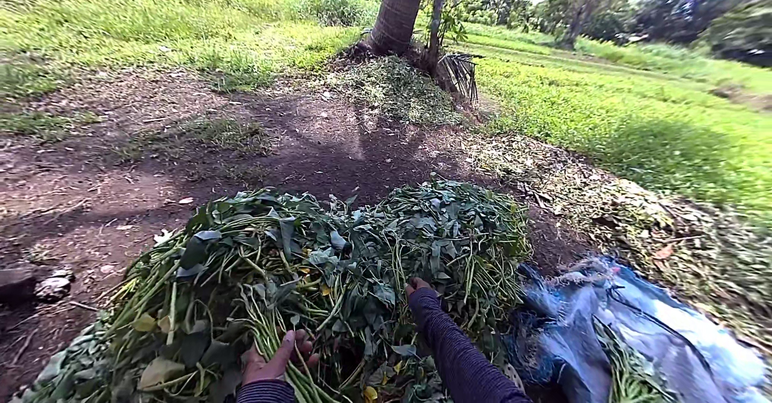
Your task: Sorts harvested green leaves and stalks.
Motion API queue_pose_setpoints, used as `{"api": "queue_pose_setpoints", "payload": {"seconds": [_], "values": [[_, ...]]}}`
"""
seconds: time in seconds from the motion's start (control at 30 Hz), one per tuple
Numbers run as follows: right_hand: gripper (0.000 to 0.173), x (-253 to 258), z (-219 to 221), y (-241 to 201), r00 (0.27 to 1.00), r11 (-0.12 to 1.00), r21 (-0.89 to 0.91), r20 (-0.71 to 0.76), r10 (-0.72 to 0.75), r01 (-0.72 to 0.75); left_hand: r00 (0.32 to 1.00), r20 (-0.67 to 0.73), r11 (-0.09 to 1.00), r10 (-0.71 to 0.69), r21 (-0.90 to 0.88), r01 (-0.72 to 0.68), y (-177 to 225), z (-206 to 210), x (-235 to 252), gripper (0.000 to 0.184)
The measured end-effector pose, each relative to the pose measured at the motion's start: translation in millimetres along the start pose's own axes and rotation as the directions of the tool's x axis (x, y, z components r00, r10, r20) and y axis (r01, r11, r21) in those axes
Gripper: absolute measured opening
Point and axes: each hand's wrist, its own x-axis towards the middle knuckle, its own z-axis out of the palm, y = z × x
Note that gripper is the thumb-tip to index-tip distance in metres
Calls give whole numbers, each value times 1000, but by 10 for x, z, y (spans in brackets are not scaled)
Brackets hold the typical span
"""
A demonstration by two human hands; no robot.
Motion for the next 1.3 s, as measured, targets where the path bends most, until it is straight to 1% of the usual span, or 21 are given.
{"api": "queue_pose_setpoints", "payload": {"seconds": [0.1, 0.2, 0.3, 0.37, 0.43, 0.53, 0.63, 0.73, 0.8, 0.83, 0.87, 0.9, 0.97, 1.0, 1.03, 1.1, 1.13, 1.17, 1.2, 1.23, 1.3], "values": [[42, -23, -178, -59, 997, 997, 11, 30, -71, 70, 996, 76, 999, -47, 4, 47, -9, 15, 17, 51], [40, -297, -640, -382, 979, 976, 71, -45, -201, 204, 977, 192, 995, -94, -12, 98, -64, -55, 41, 54], [28, -945, -1029, -816, 968, 902, 356, -38, -247, 244, 968, 214, 989, -131, -33, 142, -86, -65, 10, 39], [20, -1347, -1100, -884, 962, 832, 513, 41, -269, 211, 966, 194, 984, -173, -12, 179, -28, -1, -88, 38], [19, -1572, -953, -704, 939, 815, 548, 141, -313, 189, 961, 176, 977, -212, 28, 211, -8, 64, -159, 40], [20, -1910, -443, -330, 895, 825, 535, 258, -364, 182, 948, 175, 962, -268, 97, 254, -67, 153, -220, 41], [27, -2310, 19, -98, 872, 880, 451, 358, -333, 150, 908, 219, 918, -357, 264, 297, -239, 176, -263, 41], [31, -2503, 348, 102, 850, 926, 338, 427, -309, 167, 872, 280, 868, -401, 421, 264, -407, 130, -269, 41], [32, -2572, 473, 131, 842, 953, 294, 493, -220, 78, 872, 304, 840, -384, 508, 193, -441, 103, -297, 50], [34, -2595, 503, 97, 824, 948, 314, 549, -139, -49, 874, 313, 823, -370, 547, 153, -450, 95, -302, 56], [38, -2589, 557, 112, 790, 904, 385, 606, -94, -187, 874, 327, 803, -359, 586, 111, -464, 87, -303, 59], [43, -2533, 652, 190, 743, 811, 487, 662, -100, -325, 868, 347, 782, -355, 619, 73, -479, 76, -304, 60], [47, -2484, 785, 247, 671, 538, 637, 722, -165, -552, 854, 389, 760, -345, 650, 11, -490, 56, -331, 62], [46, -2488, 841, 231, 678, 449, 666, 717, -164, -596, 849, 407, 764, -338, 645, -5, -478, 49, -358, 60], [43, -2505, 889, 203, 707, 405, 687, 696, -128, -603, 841, 427, 771, -331, 636, -19, -459, 39, -382, 57], [38, -2533, 957, 134, 762, 376, 709, 647, -13, -596, 827, 456, 770, -329, 636, -45, -432, -3, -404, 53], [35, -2520, 985, 111, 786, 388, 712, 615, 57, -585, 826, 461, 775, -323, 630, -49, -445, -32, -395, 52], [31, -2486, 1009, 90, 813, 439, 701, 567, 134, -562, 833, 462, 792, -306, 609, -47, -461, -50, -388, 48], [30, -2436, 1031, 112, 851, 541, 676, 499, 166, -501, 846, 456, 815, -278, 577, -43, -474, -59, -375, 45], [34, -2401, 1003, 159, 892, 680, 619, 436, 120, -394, 862, 442, 841, -247, 540, -36, -472, -57, -361, 44], [40, -2460, 827, 190, 926, 888, 448, 369, -76, -105, 914, 361, 879, -183, 476, -12, -446, -43, -352, 44]]}}
